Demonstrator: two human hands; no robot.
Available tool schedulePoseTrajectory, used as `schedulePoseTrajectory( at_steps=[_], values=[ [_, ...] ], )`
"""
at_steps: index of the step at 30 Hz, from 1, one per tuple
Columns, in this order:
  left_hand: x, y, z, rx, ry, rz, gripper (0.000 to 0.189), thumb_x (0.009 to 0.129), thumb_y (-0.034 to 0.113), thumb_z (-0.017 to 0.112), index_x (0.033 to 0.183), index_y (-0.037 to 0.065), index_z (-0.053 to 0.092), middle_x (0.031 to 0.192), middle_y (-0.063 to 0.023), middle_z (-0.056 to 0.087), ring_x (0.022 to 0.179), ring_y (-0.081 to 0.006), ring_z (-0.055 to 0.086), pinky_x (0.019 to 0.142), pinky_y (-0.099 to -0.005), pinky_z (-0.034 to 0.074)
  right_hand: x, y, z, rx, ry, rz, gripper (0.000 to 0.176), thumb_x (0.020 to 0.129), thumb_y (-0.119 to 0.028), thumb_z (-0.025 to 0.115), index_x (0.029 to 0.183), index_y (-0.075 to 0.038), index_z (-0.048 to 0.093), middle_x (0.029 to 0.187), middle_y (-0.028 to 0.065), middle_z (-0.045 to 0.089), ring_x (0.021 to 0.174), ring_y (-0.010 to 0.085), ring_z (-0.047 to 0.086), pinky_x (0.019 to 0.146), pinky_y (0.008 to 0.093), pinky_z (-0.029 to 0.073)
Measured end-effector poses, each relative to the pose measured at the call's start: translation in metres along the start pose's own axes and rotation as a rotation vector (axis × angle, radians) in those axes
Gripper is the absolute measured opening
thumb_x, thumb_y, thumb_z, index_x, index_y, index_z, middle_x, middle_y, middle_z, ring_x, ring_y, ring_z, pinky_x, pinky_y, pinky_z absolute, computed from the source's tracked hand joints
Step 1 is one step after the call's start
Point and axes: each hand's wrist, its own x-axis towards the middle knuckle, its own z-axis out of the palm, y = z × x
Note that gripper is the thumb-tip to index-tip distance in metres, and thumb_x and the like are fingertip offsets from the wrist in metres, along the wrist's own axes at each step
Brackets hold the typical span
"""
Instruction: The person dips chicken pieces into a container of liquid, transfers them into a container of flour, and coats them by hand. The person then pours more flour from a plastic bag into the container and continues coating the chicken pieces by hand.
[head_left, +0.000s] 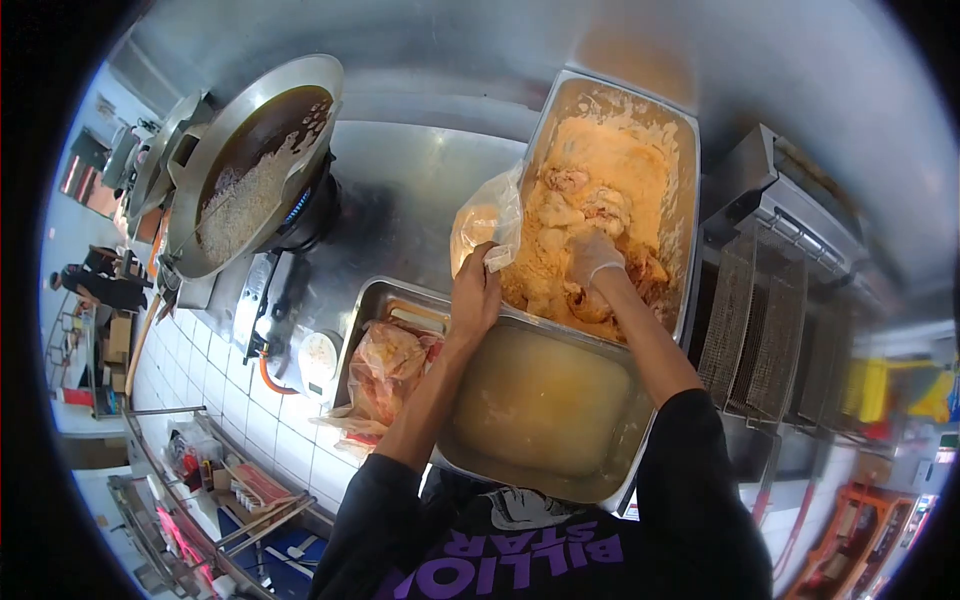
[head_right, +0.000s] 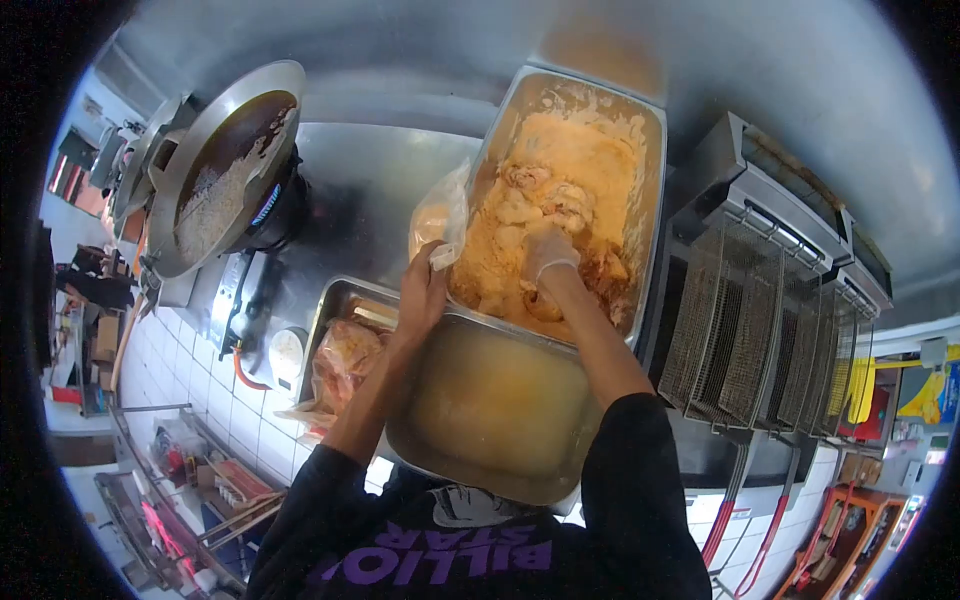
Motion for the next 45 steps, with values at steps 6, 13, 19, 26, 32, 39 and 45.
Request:
schedulePoseTrajectory(
  at_steps=[6, 13, 19, 26, 32, 39, 45],
  values=[
    [0.003, 0.004, 0.001, -0.001, -0.008, 0.029, 0.027, 0.085, 0.006, 0.045, 0.111, 0.0, 0.052, 0.097, -0.0248, 0.059, 0.091, -0.042, 0.056, 0.079, -0.0428, 0.044, 0.025, 0.01, 0.027, -0.337, -0.164, -0.113, 0.043, 0.076, -0.024, 0.068, 0.115, -0.008, 0.057, 0.125, 0.0189, 0.048, 0.114, 0.0333, 0.049, 0.088, 0.0358, 0.047],
    [0.003, 0.002, 0.002, 0.037, 0.003, -0.003, 0.025, 0.088, 0.009, 0.045, 0.111, 0.001, 0.053, 0.099, -0.0255, 0.059, 0.094, -0.0425, 0.055, 0.08, -0.0433, 0.043, 0.0, 0.003, 0.02, 0.081, 0.274, 0.066, 0.048, 0.08, -0.024, 0.059, 0.121, -0.002, 0.047, 0.129, 0.0233, 0.041, 0.12, 0.0357, 0.042, 0.09, 0.0396, 0.045],
    [0.003, -0.004, 0.004, 0.041, 0.014, 0.028, 0.027, 0.087, 0.007, 0.044, 0.113, 0.005, 0.051, 0.099, -0.0246, 0.058, 0.094, -0.0424, 0.055, 0.079, -0.045, 0.043, 0.057, 0.028, 0.084, 0.239, 0.432, -0.013, 0.041, 0.085, -0.028, 0.052, 0.116, -0.001, 0.051, 0.122, 0.0214, 0.047, 0.112, 0.0329, 0.048, 0.09, 0.0408, 0.043],
    [0.003, -0.008, 0.003, 0.041, 0.027, 0.023, 0.03, 0.084, 0.006, 0.046, 0.114, 0.007, 0.05, 0.102, -0.0224, 0.057, 0.095, -0.0415, 0.054, 0.08, -0.0465, 0.043, 0.053, 0.041, 0.055, -0.495, 0.087, -0.252, 0.019, 0.084, -0.013, 0.051, 0.097, -0.002, 0.059, 0.103, 0.0151, 0.06, 0.097, 0.0266, 0.057, 0.082, 0.0403, 0.043],
    [0.003, -0.003, 0.002, 0.086, 0.008, -0.02, 0.034, 0.082, 0.004, 0.046, 0.115, 0.008, 0.049, 0.103, -0.0218, 0.057, 0.096, -0.0407, 0.054, 0.081, -0.0472, 0.044, 0.051, 0.065, 0.065, -0.026, 0.629, -0.248, 0.019, 0.086, -0.008, 0.047, 0.099, 0.0, 0.058, 0.116, 0.0166, 0.053, 0.106, 0.0323, 0.05, 0.088, 0.044, 0.039],
    [0.003, -0.006, 0.004, 0.057, -0.018, -0.02, 0.033, 0.083, 0.007, 0.047, 0.116, 0.007, 0.048, 0.105, -0.0222, 0.056, 0.098, -0.0404, 0.054, 0.082, -0.0465, 0.043, 0.022, 0.025, 0.018, 0.49, 0.503, -0.11, 0.037, 0.092, -0.016, 0.041, 0.128, -0.005, 0.043, 0.12, 0.0166, 0.053, 0.11, 0.0291, 0.051, 0.098, 0.0358, 0.034],
    [-0.002, -0.01, 0.008, 0.026, 0.029, -0.005, 0.032, 0.084, 0.005, 0.045, 0.116, 0.002, 0.047, 0.107, -0.0223, 0.055, 0.099, -0.0401, 0.053, 0.083, -0.0452, 0.043, 0.043, -0.024, 0.002, -0.017, 0.292, -0.023, 0.039, 0.082, -0.025, 0.051, 0.117, -0.008, 0.054, 0.108, 0.0152, 0.059, 0.101, 0.0302, 0.056, 0.092, 0.0415, 0.038]
  ],
)
